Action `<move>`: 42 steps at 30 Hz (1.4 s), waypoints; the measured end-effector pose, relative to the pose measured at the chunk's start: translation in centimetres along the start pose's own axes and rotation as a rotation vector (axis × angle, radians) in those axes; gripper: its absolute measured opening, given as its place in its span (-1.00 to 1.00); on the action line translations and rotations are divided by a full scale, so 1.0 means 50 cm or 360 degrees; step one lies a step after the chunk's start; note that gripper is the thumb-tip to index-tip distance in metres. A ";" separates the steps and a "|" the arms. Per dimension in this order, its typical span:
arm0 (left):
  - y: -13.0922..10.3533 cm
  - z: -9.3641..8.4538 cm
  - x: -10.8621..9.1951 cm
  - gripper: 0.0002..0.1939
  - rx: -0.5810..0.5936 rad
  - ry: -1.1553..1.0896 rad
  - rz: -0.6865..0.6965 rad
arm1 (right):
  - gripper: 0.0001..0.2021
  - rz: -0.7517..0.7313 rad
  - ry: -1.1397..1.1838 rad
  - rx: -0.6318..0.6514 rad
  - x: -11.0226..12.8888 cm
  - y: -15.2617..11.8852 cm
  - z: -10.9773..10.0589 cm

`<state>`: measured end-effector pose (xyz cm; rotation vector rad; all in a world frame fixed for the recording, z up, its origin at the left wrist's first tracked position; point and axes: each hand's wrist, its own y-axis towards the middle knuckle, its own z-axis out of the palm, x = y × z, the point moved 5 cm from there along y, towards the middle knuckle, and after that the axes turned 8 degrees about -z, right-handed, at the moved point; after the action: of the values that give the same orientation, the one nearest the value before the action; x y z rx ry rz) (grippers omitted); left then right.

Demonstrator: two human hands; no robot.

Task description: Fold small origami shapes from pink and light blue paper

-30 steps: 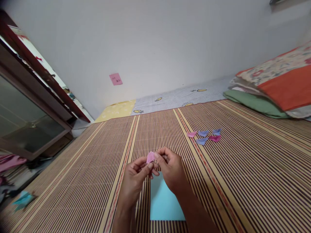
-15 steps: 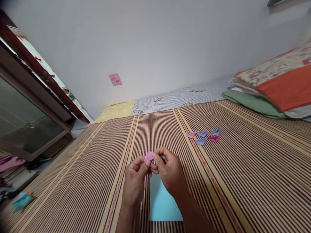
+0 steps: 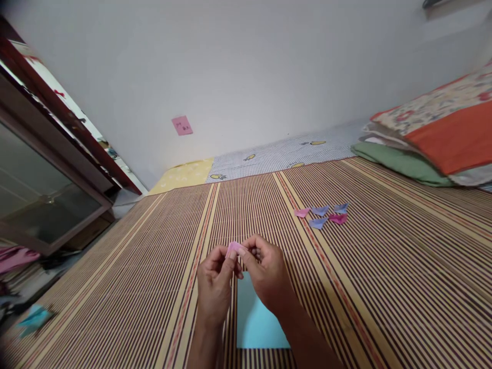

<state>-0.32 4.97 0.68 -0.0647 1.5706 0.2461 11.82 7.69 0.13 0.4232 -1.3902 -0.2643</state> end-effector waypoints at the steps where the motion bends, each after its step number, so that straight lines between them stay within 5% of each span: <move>1: 0.002 0.001 0.004 -0.65 0.0006 -0.0015 -0.0007 | -0.75 0.0006 -0.0011 -0.0012 -0.003 0.000 0.000; 7: 0.011 0.006 0.012 -0.66 0.0106 -0.0144 -0.0088 | -0.70 0.0106 0.0116 0.0072 -0.007 0.004 0.004; 20: 0.012 0.001 0.035 -0.66 -0.0031 -0.0070 -0.0032 | -0.74 0.0090 0.0026 -0.0022 -0.018 0.001 0.014; 26: 0.018 0.003 0.025 -0.66 0.0170 -0.0250 -0.0119 | -0.73 0.0124 0.0042 0.0132 -0.018 0.010 -0.011; 36: 0.020 0.005 0.042 -0.64 0.0011 -0.0293 -0.0077 | -0.73 0.0008 -0.0184 0.0163 -0.024 0.005 -0.011; 42: 0.023 -0.017 0.020 -0.83 -0.0021 -0.0309 -0.0072 | -0.77 -0.0002 -0.0255 0.0234 0.000 0.007 -0.025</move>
<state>-1.40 6.06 -0.20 -0.0839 1.3731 0.2206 13.02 8.17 0.13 0.5338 -1.5722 -0.2011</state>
